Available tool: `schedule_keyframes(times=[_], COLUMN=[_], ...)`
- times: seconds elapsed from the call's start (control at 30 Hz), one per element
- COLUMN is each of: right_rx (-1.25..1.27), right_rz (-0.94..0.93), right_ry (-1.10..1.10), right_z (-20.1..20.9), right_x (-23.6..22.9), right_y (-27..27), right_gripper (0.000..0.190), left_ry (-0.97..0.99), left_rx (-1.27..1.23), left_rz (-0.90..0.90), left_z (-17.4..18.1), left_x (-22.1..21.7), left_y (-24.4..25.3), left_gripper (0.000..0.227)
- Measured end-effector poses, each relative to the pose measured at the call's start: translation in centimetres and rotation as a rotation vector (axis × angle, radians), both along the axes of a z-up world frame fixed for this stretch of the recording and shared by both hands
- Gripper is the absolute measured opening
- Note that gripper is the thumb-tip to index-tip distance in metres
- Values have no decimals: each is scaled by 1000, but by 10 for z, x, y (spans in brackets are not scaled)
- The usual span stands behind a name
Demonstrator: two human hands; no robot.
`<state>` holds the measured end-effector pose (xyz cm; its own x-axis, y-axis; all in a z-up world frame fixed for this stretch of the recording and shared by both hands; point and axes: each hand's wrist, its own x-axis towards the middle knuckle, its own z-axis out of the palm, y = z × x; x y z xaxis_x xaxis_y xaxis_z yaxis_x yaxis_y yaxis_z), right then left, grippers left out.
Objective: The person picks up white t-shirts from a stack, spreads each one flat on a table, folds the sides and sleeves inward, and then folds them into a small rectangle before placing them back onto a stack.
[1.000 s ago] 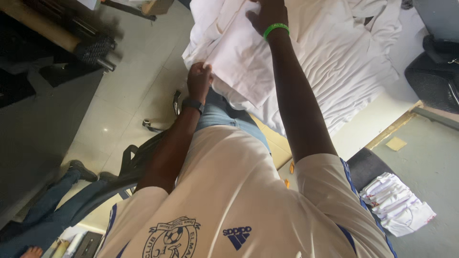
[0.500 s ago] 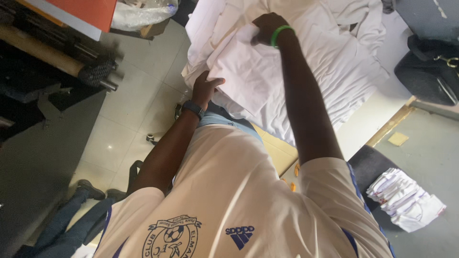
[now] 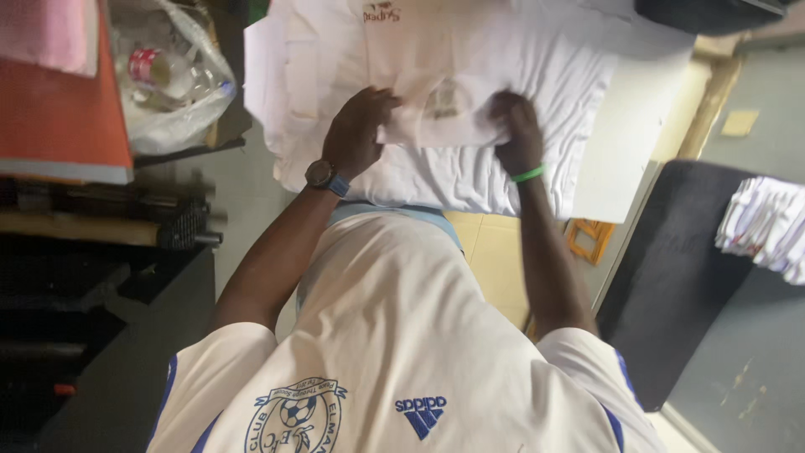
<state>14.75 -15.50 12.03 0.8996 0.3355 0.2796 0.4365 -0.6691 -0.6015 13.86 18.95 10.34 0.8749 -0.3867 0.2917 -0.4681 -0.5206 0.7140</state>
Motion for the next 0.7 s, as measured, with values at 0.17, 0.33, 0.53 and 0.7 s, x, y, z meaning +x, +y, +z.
schedule_keyframes(times=[0.17,0.33,0.53,0.7], right_rx=[-237,-112,124,66], right_rz=[-77,-118,-721,-995], right_ry=[-10,360,573,757], right_z=[-125,-115,-133,-118], right_x=[-85,-74,-16,20], right_y=[4,1,14,39], right_gripper=[41,41,43,70], left_ry=[72,223,621,862], left_rx=[388,238,-131,-9], left_rz=[-255,-297,391,605], left_z=[-121,-109,-115,-125], left_x=[-40,-49,28,117], left_y=[2,5,-13,-45], left_gripper=[47,41,37,44])
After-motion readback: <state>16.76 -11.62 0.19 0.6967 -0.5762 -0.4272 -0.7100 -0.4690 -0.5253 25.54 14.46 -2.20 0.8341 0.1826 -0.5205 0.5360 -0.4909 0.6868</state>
